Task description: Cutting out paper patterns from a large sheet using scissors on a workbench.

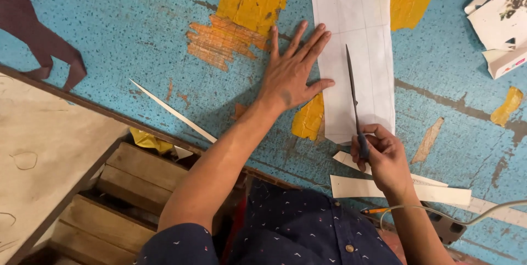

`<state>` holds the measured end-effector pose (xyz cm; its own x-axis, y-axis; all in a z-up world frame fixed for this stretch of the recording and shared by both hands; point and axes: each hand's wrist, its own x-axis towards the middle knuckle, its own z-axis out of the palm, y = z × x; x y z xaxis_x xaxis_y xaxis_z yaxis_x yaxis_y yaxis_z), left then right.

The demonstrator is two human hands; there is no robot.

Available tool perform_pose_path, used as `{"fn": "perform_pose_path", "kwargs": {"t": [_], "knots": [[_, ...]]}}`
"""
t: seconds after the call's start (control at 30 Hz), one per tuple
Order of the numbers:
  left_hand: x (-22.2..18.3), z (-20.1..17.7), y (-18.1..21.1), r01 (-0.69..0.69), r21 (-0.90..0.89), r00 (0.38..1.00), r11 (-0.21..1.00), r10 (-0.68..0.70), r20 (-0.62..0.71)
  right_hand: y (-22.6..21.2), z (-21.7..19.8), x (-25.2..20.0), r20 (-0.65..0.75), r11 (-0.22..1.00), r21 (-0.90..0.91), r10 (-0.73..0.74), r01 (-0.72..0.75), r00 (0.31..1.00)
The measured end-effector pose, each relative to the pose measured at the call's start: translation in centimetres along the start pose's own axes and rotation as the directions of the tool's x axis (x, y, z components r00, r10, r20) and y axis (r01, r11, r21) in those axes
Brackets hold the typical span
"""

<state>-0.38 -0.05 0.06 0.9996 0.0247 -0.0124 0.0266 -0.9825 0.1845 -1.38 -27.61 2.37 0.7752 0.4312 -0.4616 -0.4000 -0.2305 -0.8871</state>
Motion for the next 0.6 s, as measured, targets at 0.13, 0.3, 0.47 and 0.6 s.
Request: {"fn": "perform_pose_path", "kwargs": {"t": [0.13,0.3,0.47,0.6], "knots": [[0.0,0.2,-0.2,-0.001,0.011,1.0,1.0,0.001,0.0,-0.1,-0.2,0.5,-0.028,0.999,-0.009,0.052,-0.053,0.998],[-0.1,0.4,-0.2,-0.015,0.023,0.999,1.0,0.016,-0.045,-1.8,1.2,2.3,-0.016,0.999,0.047,-0.008,0.009,1.0],[-0.2,0.9,-0.4,-0.026,-0.023,0.997,0.999,0.025,-0.067,-2.2,1.5,2.6,0.026,0.999,0.032,-0.031,0.03,0.999],[-0.3,1.1,0.1,-0.033,-0.223,0.996,0.974,0.013,-0.091,0.3,0.4,1.8,-0.07,0.996,0.07,-0.055,0.06,0.996]]}}
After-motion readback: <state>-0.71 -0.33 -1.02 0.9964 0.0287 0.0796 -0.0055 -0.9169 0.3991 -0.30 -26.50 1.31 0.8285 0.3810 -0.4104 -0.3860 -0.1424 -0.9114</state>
